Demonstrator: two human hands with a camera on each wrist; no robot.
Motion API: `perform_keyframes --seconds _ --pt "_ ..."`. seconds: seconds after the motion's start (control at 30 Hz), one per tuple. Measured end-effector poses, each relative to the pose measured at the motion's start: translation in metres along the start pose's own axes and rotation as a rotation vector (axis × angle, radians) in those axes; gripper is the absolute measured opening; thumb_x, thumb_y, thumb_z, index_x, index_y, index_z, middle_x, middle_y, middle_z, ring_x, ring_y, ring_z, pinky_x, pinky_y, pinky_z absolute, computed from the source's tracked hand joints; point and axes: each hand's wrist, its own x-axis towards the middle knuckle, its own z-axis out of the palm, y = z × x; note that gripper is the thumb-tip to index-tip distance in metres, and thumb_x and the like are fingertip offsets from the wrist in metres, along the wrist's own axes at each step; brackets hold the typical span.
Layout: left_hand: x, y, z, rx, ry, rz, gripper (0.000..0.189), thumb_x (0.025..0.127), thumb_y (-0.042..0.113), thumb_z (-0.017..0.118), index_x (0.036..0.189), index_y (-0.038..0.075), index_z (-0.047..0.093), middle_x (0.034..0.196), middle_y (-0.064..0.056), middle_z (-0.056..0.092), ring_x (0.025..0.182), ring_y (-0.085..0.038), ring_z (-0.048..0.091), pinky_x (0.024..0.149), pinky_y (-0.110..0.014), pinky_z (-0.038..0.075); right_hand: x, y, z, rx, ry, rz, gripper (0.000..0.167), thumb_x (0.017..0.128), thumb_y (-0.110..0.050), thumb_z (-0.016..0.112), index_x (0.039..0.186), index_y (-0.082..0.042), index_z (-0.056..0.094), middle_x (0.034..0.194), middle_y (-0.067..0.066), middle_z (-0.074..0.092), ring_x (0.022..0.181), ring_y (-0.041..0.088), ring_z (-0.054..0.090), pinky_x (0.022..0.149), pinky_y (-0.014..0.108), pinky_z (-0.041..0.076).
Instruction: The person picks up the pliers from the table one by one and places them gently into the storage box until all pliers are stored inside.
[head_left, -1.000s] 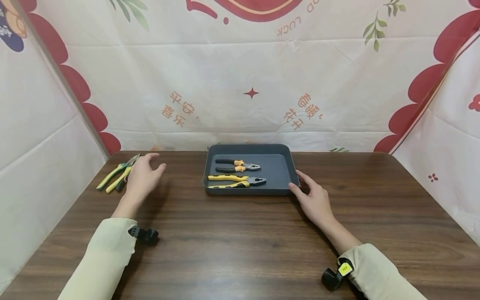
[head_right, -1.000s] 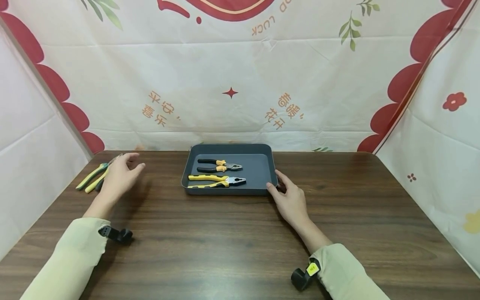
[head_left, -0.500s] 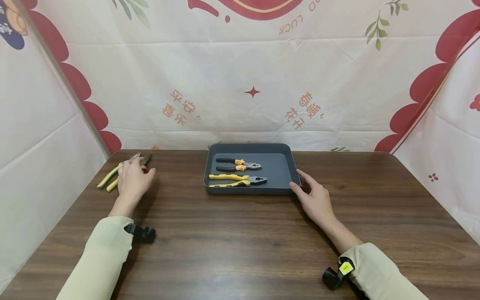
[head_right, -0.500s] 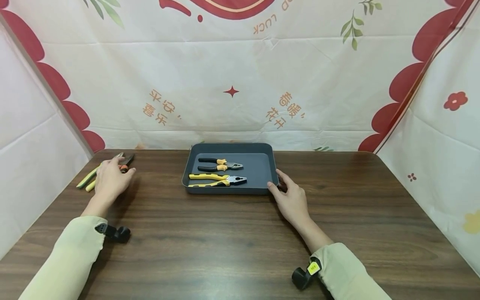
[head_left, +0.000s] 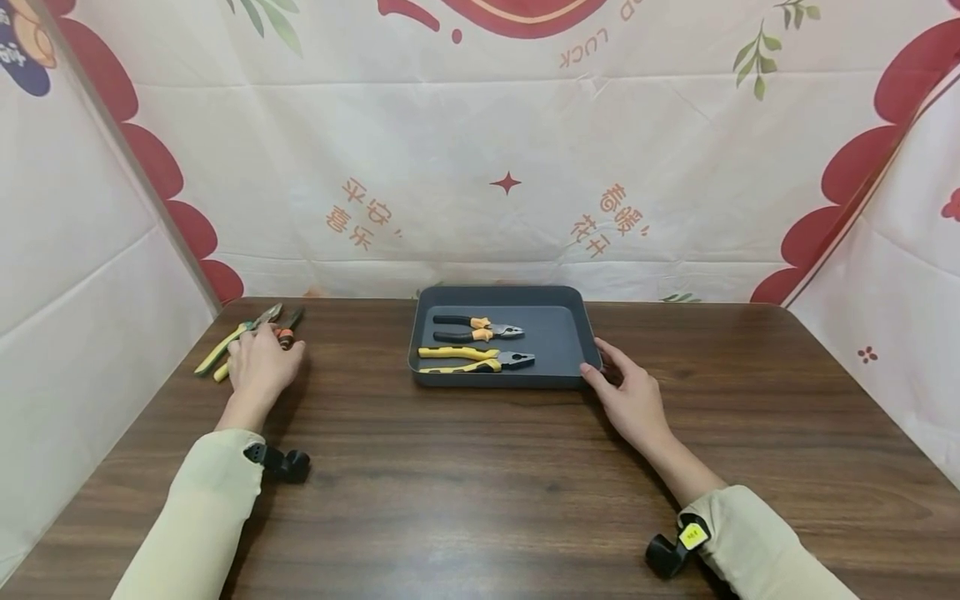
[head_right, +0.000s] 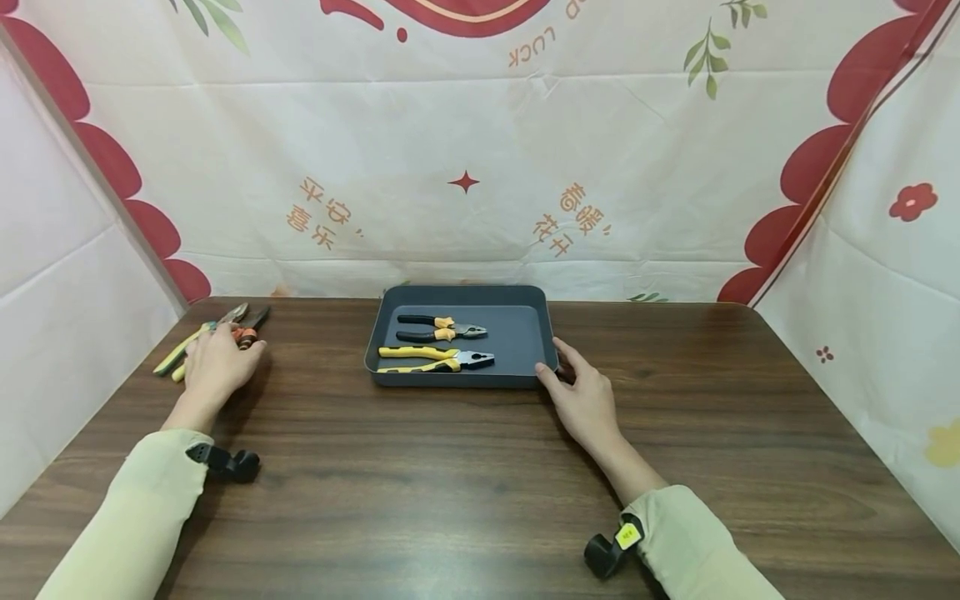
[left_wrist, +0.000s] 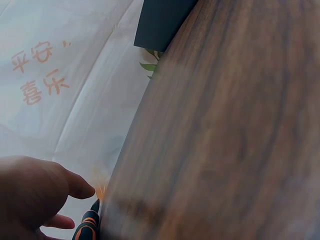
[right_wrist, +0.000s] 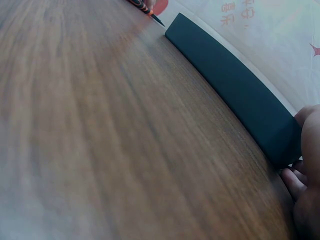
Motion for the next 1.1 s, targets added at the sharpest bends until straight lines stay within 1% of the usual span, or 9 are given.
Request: perform_keyframes --seconds 0.23,0.47,0.63,0.83,1.0,1.1 --pt "0.0026 -0.0013 0.0009 0.004 0.003 0.0 0.059 0.097 0.031 0.055 0.143 -0.005 0.046 0.131 -0.036 0.05 0.117 -0.055 0.041 0.098 -0.062 0.036 -0.0014 -0.0006 -0.0025 0.007 -0.006 0.0 0.061 0.102 -0.044 0.056 0.153 -0.013 0.046 0.138 0.025 0.061 0.122 0.041 0.064 0.1 0.057 0.05" --pt "0.0051 -0.0043 0.0012 0.032 0.025 0.009 0.048 0.093 0.018 0.053 0.134 -0.006 0.053 0.127 -0.035 0.053 0.114 -0.054 0.043 0.095 -0.062 0.035 -0.0007 -0.0018 -0.0035 0.01 -0.006 -0.002 0.061 0.102 -0.044 0.056 0.153 -0.013 0.045 0.138 0.025 0.061 0.123 0.041 0.064 0.101 0.057 0.05" --pt "0.0047 -0.0029 0.0007 0.031 0.013 0.004 0.052 0.093 0.017 0.055 0.14 -0.004 0.051 0.13 -0.035 0.052 0.116 -0.054 0.044 0.098 -0.063 0.035 -0.0003 -0.0003 -0.0028 0.007 -0.004 -0.005 0.061 0.102 -0.044 0.057 0.153 -0.012 0.045 0.139 0.025 0.061 0.123 0.041 0.063 0.101 0.057 0.049" --pt "0.0025 0.0009 -0.0009 0.024 -0.021 -0.028 0.056 0.094 0.022 0.057 0.143 -0.003 0.049 0.131 -0.035 0.05 0.118 -0.054 0.043 0.099 -0.063 0.035 0.0005 0.0016 -0.0016 0.004 0.0 -0.012 0.061 0.101 -0.044 0.057 0.153 -0.013 0.046 0.14 0.025 0.06 0.124 0.041 0.063 0.102 0.058 0.049" --pt "0.0016 0.0002 -0.0013 0.049 -0.082 -0.081 0.063 0.096 0.033 0.056 0.145 -0.004 0.042 0.132 -0.039 0.043 0.122 -0.057 0.039 0.099 -0.066 0.035 0.0013 0.0019 -0.0003 0.008 -0.003 -0.012 0.061 0.101 -0.044 0.058 0.153 -0.013 0.046 0.14 0.025 0.06 0.124 0.041 0.063 0.102 0.057 0.049" --pt "0.0023 -0.0013 -0.0005 0.067 -0.112 -0.093 0.065 0.097 0.035 0.053 0.147 -0.003 0.039 0.133 -0.04 0.04 0.122 -0.058 0.037 0.098 -0.067 0.035 0.0016 0.0018 0.0003 0.009 -0.003 -0.014 0.061 0.101 -0.043 0.058 0.153 -0.012 0.046 0.14 0.025 0.06 0.124 0.041 0.063 0.102 0.057 0.049"
